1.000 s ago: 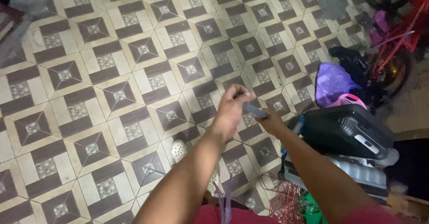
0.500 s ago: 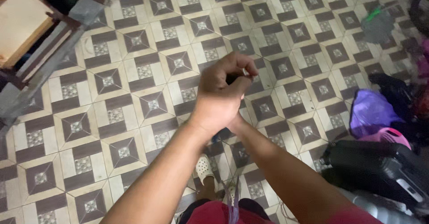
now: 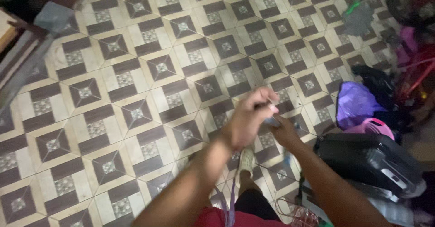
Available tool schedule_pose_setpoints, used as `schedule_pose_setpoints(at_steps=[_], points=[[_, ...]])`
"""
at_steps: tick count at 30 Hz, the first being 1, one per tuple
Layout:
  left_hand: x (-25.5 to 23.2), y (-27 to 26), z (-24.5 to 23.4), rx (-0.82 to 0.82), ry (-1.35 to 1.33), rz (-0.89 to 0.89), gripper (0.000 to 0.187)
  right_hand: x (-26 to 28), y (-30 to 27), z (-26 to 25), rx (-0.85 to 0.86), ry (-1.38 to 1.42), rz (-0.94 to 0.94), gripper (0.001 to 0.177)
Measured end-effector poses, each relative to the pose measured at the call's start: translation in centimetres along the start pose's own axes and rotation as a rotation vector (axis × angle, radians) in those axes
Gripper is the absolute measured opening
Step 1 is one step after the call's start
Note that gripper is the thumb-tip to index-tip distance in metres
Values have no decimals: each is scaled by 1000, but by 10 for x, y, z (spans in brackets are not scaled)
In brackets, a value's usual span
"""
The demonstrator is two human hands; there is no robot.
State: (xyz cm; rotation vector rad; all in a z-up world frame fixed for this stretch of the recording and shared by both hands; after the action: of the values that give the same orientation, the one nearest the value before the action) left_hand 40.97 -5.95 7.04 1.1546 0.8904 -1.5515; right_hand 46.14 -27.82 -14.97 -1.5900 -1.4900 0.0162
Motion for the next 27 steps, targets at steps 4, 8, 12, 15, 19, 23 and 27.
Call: schedule_pose_setpoints(at_steps=[4, 8, 12, 15, 19, 23, 27], points=[[95, 35, 88, -21, -204, -95, 24, -76, 6, -45, -92, -127, -668, 31], [111, 53, 100, -51, 117, -151, 18, -126, 64, -29, 7, 38, -431, 30], [33, 70, 44, -188, -15, 111, 16, -9, 79, 1, -43, 298, -563, 28], [-29, 77, 17, -345, -109, 147, 7, 97, 48, 6, -11, 553, -786, 37], [-112, 79, 22, -299, 113, 265, 22, 184, 33, 0, 37, 514, -954, 36], [-146, 84, 28, -228, 175, 379, 20, 200, 45, -3, 140, 447, -833, 30], [-130, 99, 31, -75, -116, 368, 11, 153, 34, -61, 135, 320, -693, 27]])
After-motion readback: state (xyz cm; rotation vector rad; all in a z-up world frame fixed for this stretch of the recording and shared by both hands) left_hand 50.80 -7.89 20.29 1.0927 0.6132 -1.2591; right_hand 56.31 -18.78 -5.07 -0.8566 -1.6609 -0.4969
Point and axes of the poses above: each hand's wrist, its own y-axis towards the middle knuckle, its own z-axis out of the palm, x = y × z, the point moved 10 cm from there along y, towards the middle knuckle, and after that the axes turned 5 degrees about x, right-handed, at the moved point
